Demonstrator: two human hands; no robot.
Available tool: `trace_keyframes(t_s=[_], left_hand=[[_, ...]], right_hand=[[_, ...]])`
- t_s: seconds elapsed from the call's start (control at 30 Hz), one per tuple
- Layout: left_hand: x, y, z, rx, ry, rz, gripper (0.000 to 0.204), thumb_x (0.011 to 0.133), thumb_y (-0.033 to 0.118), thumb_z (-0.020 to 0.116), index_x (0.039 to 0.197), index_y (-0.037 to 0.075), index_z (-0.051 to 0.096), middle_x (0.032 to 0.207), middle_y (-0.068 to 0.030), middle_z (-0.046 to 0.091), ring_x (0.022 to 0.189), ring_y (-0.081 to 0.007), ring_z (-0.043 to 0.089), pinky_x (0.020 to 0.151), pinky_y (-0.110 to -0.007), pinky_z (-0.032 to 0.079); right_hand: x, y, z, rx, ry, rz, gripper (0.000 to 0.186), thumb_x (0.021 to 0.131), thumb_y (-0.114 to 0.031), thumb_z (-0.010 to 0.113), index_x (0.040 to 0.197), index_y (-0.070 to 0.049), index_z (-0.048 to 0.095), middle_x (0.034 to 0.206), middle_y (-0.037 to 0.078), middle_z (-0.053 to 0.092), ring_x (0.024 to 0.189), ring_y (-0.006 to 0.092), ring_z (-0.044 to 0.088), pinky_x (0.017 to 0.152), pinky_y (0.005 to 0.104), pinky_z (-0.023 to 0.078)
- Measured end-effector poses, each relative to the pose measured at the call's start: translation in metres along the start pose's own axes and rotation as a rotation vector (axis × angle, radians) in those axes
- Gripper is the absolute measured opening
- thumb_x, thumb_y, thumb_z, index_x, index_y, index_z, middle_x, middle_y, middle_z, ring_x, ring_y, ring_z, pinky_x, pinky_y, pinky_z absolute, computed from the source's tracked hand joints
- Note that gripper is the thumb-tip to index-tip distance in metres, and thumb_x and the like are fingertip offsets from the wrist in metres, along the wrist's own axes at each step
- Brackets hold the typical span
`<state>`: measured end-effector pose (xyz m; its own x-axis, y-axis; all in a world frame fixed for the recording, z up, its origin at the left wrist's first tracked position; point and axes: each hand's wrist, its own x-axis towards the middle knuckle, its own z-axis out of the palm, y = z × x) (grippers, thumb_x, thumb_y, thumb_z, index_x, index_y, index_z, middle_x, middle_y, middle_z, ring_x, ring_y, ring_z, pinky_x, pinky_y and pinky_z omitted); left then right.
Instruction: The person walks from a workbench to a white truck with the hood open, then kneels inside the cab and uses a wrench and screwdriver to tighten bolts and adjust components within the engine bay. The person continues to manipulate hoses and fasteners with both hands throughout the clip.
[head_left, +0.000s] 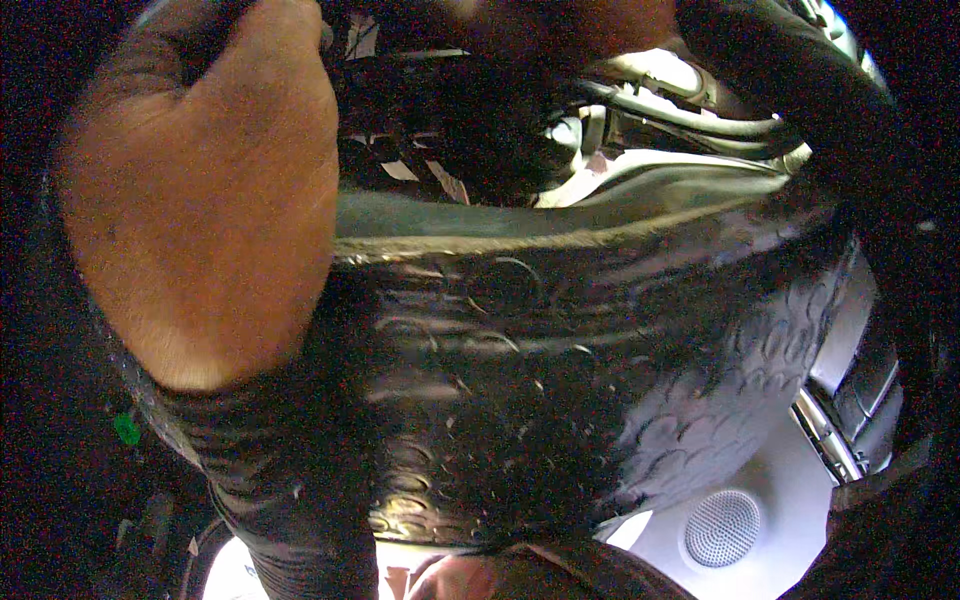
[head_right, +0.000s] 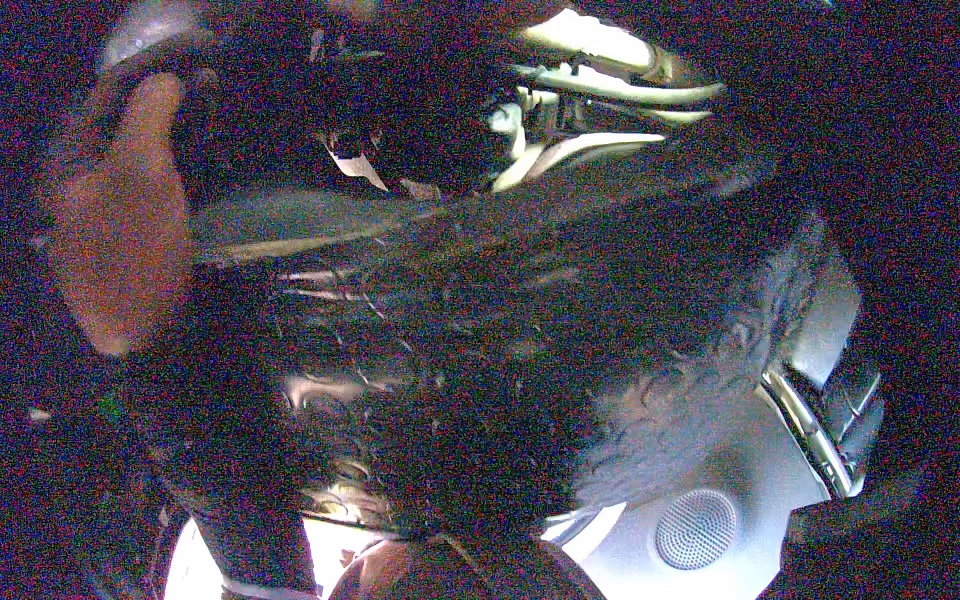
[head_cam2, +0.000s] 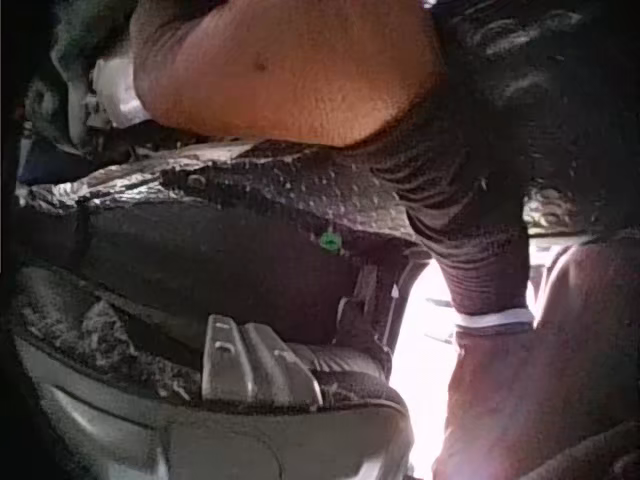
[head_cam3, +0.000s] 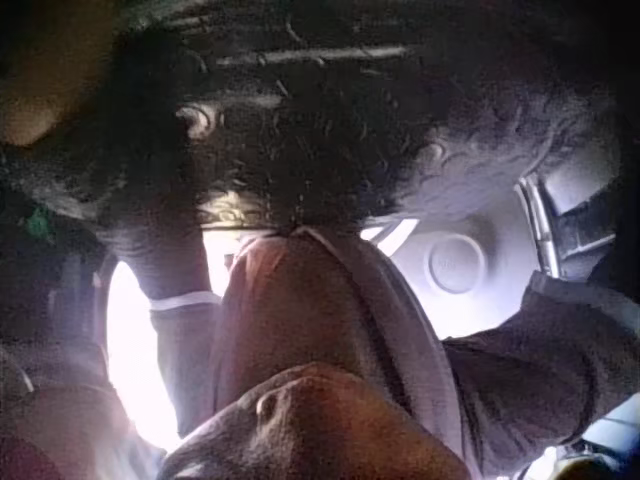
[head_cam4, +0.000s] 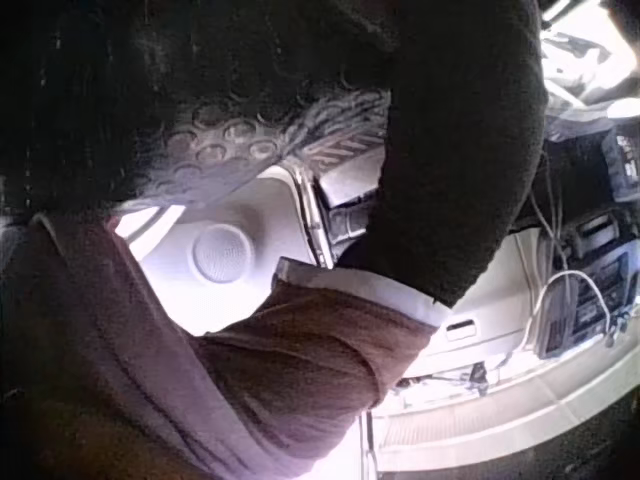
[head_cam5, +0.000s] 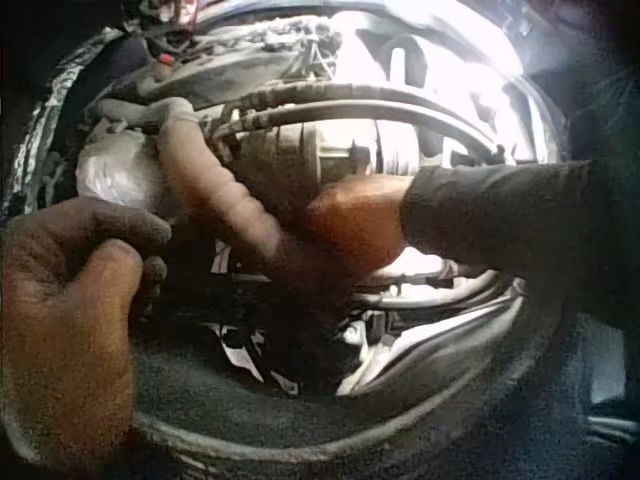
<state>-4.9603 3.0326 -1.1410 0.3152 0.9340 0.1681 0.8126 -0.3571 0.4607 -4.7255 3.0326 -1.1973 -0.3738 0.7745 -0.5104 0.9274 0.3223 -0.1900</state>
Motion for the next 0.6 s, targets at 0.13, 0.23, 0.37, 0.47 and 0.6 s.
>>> trace_keyframes(t_s=[0.13,0.23,0.37,0.47,0.6], left_hand=[[0.0,-0.001,0.005,-0.085,-0.031,0.025,0.033,0.081,0.029,0.063,0.101,0.004,0.071,0.094,-0.0165,0.072,0.088,-0.0332,0.068,0.086,-0.039,0.05],[0.003,-0.002,0.01,-0.126,-0.058,0.036,0.032,0.081,0.028,0.063,0.101,0.004,0.071,0.094,-0.0166,0.072,0.088,-0.0332,0.068,0.086,-0.039,0.05],[0.005,-0.006,0.013,-0.171,-0.078,0.033,0.032,0.081,0.028,0.063,0.101,0.005,0.071,0.094,-0.0167,0.072,0.088,-0.0333,0.068,0.086,-0.039,0.051],[0.004,-0.008,0.011,-0.181,-0.087,0.025,0.031,0.081,0.027,0.063,0.101,0.005,0.071,0.094,-0.0168,0.072,0.088,-0.0333,0.069,0.086,-0.039,0.051],[0.007,-0.017,0.01,-0.18,-0.07,0.003,0.03,0.081,0.027,0.063,0.102,0.006,0.072,0.095,-0.0169,0.072,0.088,-0.0334,0.069,0.086,-0.039,0.051]], right_hand=[[-0.002,0.0,0.006,-0.021,0.079,0.023,0.035,0.075,-0.032,0.072,0.094,-0.002,0.071,0.084,0.021,0.069,0.08,0.0353,0.068,0.07,0.0434,0.053],[0.001,0.005,0.021,0.01,0.195,0.021,0.034,0.075,-0.032,0.073,0.089,-0.002,0.071,0.081,0.021,0.068,0.077,0.0351,0.068,0.068,0.0432,0.054],[-0.005,-0.01,0.013,-0.025,0.134,0.119,0.037,0.072,-0.036,0.075,0.086,-0.001,0.071,0.079,0.02,0.069,0.075,0.0343,0.068,0.067,0.0429,0.054],[-0.006,-0.014,0.01,0.013,0.126,0.12,0.041,0.071,-0.039,0.077,0.086,-0.001,0.071,0.079,0.02,0.069,0.075,0.0343,0.068,0.066,0.0431,0.054],[0.009,-0.008,0.017,0.073,0.179,0.099,0.045,0.07,-0.041,0.078,0.088,0.0,0.072,0.08,0.021,0.068,0.076,0.036,0.068,0.067,0.0441,0.054]])
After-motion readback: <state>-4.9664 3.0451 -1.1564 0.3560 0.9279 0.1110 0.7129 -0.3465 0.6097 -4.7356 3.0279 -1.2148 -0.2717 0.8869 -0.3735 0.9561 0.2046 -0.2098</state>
